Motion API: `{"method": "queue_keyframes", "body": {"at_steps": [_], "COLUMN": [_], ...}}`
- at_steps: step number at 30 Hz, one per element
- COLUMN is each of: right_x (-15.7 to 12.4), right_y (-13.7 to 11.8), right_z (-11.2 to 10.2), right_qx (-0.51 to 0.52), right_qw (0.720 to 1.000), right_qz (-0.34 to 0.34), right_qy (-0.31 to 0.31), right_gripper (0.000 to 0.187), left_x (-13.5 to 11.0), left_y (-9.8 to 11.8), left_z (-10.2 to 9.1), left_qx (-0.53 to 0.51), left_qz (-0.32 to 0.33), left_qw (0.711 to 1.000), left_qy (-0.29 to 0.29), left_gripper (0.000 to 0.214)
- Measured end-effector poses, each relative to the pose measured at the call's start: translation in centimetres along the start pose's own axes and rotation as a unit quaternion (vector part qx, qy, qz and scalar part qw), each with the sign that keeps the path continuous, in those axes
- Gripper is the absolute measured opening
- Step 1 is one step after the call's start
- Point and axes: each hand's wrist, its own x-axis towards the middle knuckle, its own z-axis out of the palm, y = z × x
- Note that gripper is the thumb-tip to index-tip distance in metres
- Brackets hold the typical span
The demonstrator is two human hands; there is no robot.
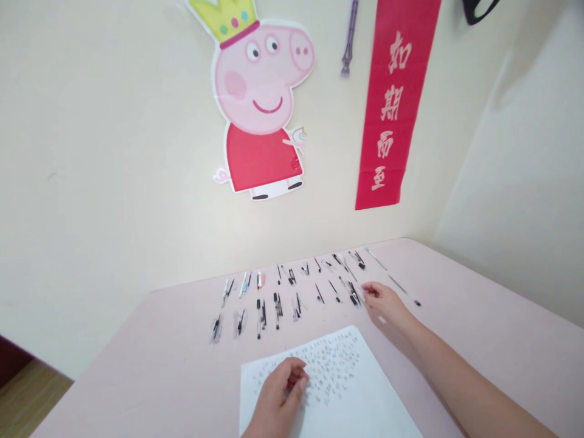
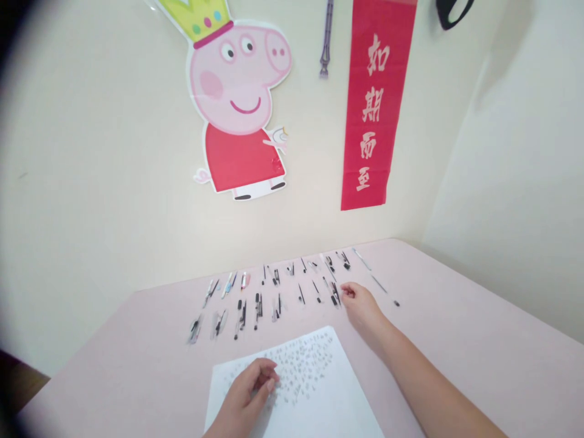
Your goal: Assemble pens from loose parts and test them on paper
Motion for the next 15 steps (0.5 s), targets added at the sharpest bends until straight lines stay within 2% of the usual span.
{"method": "queue_keyframes", "body": {"at_steps": [2,3,7,11,15], "right_x": [2.1,3.1,7.1,10.0,11.5], "right_y": [0.7,0.9,1.5,2.1,2.8], "right_z": [-1.6,-2.3,-4.2,-4.2,-3.3], "right_qx": [-0.124,-0.205,-0.299,-0.372,-0.423], "right_qw": [0.992,0.978,0.953,0.926,0.903], "right_qz": [0.003,0.005,0.027,0.047,0.07], "right_qy": [0.024,0.023,0.047,0.05,0.035], "right_gripper": [0.032,0.037,0.042,0.039,0.031], "left_x": [0.0,0.0,0.0,0.0,0.1], "left_y": [0.3,0.4,0.5,0.0,-0.3], "left_z": [-0.1,-0.1,0.0,0.3,0.3], "left_qx": [0.008,0.011,0.019,0.028,0.042], "left_qz": [-0.005,-0.007,-0.005,0.014,0.017], "left_qw": [1.0,1.0,1.0,0.999,0.999], "left_qy": [-0.002,-0.004,0.001,0.027,0.015], "left_gripper": [0.019,0.019,0.019,0.019,0.02]}}
